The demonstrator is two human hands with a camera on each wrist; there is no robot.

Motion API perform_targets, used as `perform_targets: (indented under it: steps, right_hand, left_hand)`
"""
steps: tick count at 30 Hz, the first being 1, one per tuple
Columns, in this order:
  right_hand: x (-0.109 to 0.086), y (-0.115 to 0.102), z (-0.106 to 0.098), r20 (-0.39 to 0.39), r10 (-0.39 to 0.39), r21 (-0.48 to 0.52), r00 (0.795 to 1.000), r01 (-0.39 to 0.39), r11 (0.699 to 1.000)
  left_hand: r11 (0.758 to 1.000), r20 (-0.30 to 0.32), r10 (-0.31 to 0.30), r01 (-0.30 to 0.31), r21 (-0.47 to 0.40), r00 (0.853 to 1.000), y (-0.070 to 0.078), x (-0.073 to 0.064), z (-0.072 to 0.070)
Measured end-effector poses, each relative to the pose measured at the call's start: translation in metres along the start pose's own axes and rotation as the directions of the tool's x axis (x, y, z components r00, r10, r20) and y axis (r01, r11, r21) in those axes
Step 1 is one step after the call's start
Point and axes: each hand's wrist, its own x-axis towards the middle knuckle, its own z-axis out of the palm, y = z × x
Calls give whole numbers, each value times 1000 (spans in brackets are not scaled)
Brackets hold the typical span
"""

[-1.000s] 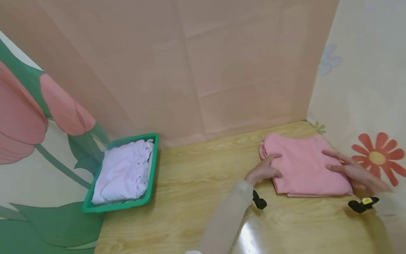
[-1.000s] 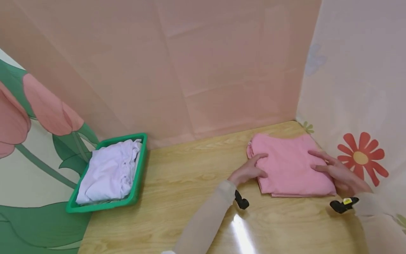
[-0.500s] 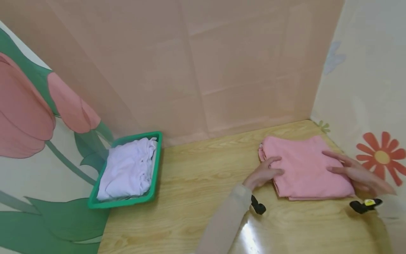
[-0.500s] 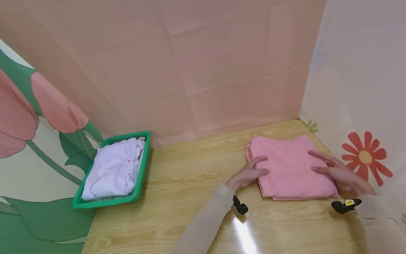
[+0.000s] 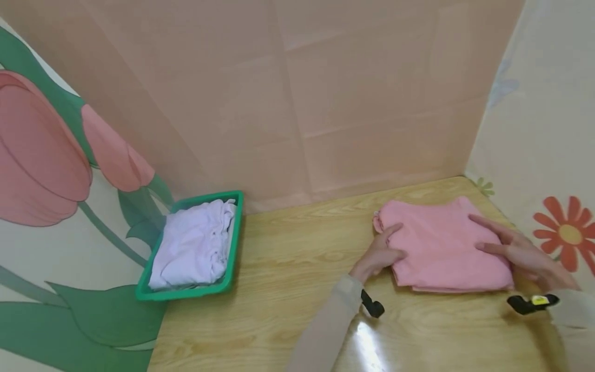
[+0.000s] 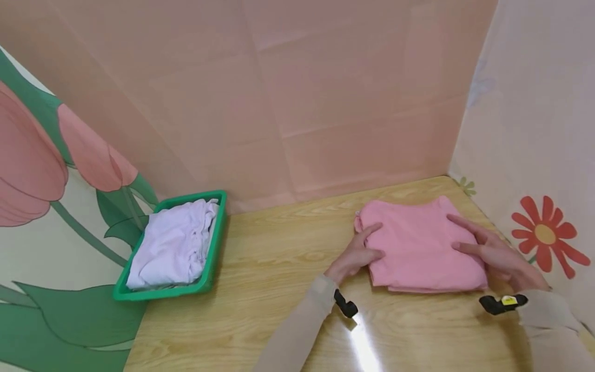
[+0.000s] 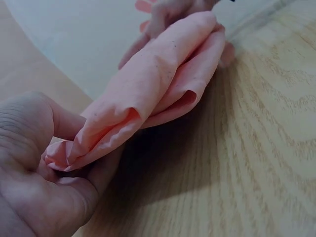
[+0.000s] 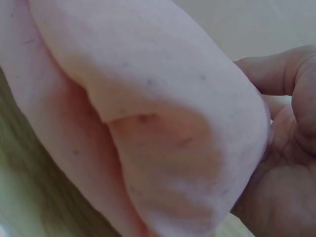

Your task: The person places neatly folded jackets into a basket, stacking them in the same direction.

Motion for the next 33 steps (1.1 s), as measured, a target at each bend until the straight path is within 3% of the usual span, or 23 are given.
perform_targets:
  steps: [3,7,9,16,26,33]
  right_hand:
    - [3,-10,7,-13,-38,16,999,39,999]
    - [11,-22,17,16,-124,138,992,120,983]
    - [16,-27,23,24,-175,214,984,165,963]
    - [30,-43,50,81,-349,467,934,274,841]
    - [34,-56,83,55,-377,530,925,293,796]
    - [44,-71,107,7,-431,534,902,361,764]
  left_hand:
    - [999,-13,33,-33,7,999,3,-2,-9]
    - [996,-16,84,-84,14,996,8,-6,-22]
    - [994,-22,107,-107,15,994,11,-8,-29]
    - [990,-71,141,-140,26,987,18,-25,-55]
    - [974,-54,228,-228,6,972,27,-49,-81]
    - [962,-33,273,-272,34,961,39,-63,-103]
